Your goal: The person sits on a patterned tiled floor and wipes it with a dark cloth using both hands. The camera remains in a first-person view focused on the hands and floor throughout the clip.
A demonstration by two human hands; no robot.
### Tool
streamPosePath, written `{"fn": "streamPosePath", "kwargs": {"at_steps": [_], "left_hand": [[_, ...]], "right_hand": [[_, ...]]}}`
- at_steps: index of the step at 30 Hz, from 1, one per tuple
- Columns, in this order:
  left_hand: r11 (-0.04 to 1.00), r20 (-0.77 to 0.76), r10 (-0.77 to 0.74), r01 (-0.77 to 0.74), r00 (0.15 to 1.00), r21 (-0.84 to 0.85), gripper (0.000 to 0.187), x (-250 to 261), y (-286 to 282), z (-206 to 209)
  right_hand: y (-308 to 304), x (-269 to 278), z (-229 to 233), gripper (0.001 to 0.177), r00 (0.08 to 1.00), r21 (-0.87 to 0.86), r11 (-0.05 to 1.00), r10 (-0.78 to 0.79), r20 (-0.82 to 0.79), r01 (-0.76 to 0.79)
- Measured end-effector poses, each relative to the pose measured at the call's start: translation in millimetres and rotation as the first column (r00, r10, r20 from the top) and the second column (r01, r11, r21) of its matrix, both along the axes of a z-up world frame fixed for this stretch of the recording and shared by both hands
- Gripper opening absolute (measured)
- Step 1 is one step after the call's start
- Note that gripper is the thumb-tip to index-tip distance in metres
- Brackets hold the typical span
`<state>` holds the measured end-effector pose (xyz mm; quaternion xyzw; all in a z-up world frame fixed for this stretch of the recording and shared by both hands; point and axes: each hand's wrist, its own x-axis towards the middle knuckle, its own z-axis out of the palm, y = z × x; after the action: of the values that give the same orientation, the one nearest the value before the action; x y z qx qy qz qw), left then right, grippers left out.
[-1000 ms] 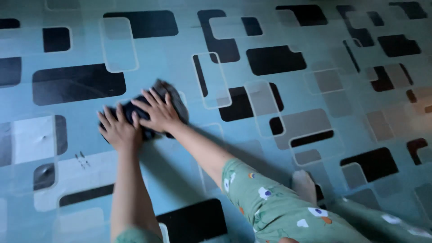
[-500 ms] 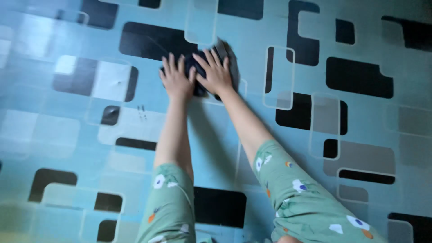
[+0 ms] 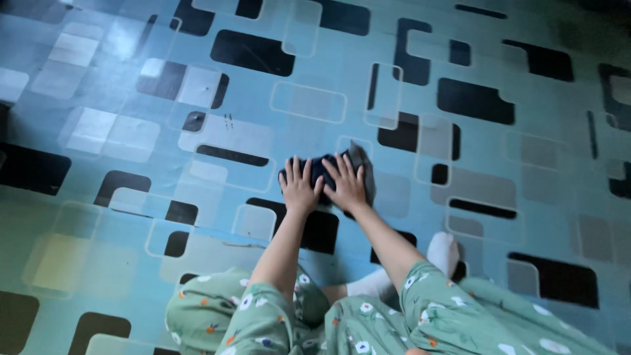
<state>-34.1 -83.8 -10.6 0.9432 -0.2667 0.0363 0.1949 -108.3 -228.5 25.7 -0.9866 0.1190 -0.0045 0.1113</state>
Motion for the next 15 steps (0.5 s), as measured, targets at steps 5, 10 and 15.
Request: {"fn": "streamPosePath", "kwargs": {"at_steps": [5,10,15], "left_hand": [[1.000,-0.055,-0.009,0.010,0.998,0.014,0.069,-72.8,27.7,16.7],[0.996,-0.089,0.064,-0.057,0.994,0.071,0.071,-80.8,13.9,-14.6],[0.996,0.074,0.024,-0.030,0.997,0.080,0.064,-54.4,3.8,-18.4]], "right_hand": [[30.9,-69.8,0.9,0.079,0.999,0.005,0.999,-0.037,0.011,0.037],[34.4,-86.8,-4.3,0.086,0.995,-0.013,0.995,-0.099,0.009,0.099],[8.0,-67.8,5.9,0.074,0.999,0.104,0.993,-0.049,-0.015,0.050]]}}
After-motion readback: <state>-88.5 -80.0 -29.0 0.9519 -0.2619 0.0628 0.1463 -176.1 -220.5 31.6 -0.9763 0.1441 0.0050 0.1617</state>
